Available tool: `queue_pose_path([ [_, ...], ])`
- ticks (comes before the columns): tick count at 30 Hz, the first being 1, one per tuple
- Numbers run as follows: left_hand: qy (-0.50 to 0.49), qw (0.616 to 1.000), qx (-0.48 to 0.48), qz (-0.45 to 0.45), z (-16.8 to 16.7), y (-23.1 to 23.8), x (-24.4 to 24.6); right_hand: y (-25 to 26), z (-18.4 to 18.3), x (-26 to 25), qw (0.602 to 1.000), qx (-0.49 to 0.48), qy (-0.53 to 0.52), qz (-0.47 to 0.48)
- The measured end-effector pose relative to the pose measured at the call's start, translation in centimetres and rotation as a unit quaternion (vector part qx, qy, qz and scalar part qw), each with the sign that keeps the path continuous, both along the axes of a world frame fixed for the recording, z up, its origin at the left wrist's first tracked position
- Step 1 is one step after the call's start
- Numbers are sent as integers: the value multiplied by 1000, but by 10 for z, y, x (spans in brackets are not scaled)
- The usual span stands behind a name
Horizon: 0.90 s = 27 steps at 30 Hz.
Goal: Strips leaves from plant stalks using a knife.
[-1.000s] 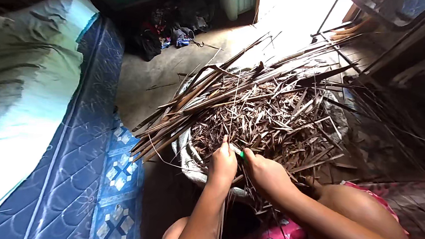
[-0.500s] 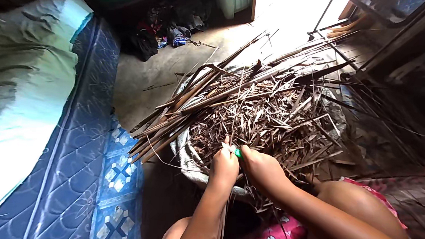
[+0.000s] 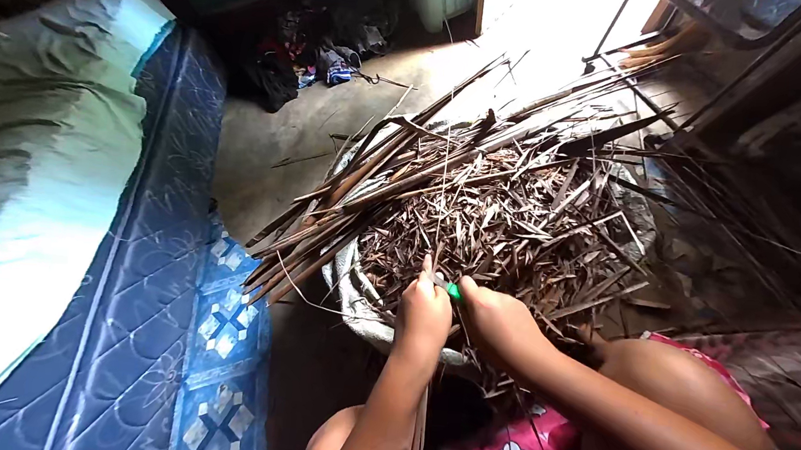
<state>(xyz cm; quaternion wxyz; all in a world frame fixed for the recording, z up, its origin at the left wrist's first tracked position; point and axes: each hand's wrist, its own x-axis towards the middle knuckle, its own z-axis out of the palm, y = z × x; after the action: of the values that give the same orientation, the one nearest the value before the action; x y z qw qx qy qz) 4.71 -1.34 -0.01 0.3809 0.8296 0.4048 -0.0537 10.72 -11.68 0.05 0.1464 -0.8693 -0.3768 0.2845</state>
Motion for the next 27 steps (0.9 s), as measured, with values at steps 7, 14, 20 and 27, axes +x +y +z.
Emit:
queue_pose_path([
  [7,-15,999,1,-36,0,-14,7,20,-19,23,990,-19,-101,-92],
  [14,-9,998,-23,-50,0,-14,1,22,-30,30,986,-17,-125,-108],
  [20,13,998,-22,-65,1,-17,1,22,-33,39,980,-16,-140,-142],
  [27,13,997,-49,-54,-1,-12,-5,7,1,69,989,-60,-13,-132],
])
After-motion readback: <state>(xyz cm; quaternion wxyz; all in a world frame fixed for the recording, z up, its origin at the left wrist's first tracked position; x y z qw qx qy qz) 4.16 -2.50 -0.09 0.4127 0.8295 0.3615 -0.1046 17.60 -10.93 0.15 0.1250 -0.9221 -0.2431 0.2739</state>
